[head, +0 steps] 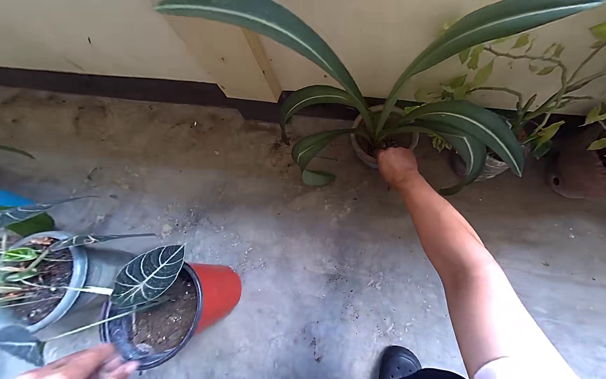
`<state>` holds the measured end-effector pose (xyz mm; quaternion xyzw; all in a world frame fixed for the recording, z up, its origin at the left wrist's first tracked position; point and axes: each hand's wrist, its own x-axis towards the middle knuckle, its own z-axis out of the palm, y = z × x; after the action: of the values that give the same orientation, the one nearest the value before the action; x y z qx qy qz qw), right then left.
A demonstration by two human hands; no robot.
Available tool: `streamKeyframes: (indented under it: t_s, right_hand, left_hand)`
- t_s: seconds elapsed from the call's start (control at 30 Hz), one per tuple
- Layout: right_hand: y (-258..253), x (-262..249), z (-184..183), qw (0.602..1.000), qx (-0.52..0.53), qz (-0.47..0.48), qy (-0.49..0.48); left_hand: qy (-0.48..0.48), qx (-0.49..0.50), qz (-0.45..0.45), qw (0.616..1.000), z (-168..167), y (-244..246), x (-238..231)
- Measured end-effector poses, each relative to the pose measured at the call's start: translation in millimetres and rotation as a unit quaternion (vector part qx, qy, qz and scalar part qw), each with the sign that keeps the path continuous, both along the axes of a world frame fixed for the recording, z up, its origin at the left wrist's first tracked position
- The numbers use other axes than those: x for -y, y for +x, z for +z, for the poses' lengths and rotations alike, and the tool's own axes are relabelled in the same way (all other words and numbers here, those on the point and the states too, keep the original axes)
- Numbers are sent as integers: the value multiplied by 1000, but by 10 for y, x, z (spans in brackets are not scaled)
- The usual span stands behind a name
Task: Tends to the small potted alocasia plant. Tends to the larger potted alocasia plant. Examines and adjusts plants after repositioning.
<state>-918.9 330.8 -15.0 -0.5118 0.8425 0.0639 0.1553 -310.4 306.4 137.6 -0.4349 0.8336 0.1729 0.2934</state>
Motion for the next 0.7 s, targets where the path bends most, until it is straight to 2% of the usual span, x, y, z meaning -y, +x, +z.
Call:
streamKeyframes:
  t_s: [0.1, 0.17, 0.23, 0.37, 0.47, 0.53, 0.63, 0.7]
  right_hand:
    - [113, -155, 36, 999, 14, 46, 1]
    - [295, -341, 40, 998, 31, 57, 2]
    - [515, -552, 76, 996, 56, 64, 12]
    - [1132, -1094, 46, 987, 82, 136, 28]
    - [1574, -1590, -195, 966, 161, 201, -1]
    - [1794, -1794, 3, 948, 223, 218, 66]
    - [1939, -2123, 86, 937, 318, 133, 53]
    - [1907, -2367, -131, 918, 391, 57, -19]
  left_hand:
    - [30, -113, -99, 988, 120, -982, -374]
    - [33, -180, -157, 970, -59, -1353, -549]
    - [45, -230, -166, 958, -390, -1653, -674]
    - [239, -160, 15, 958, -915, -2233, -740]
    - [316, -141, 126, 930, -1324, -2421, -741]
    - [348, -130, 173, 912, -1429, -2466, -787]
    - [396, -122, 217, 884, -1564, -2447, -903]
    - [424, -98, 228, 871, -1559, -2451, -976]
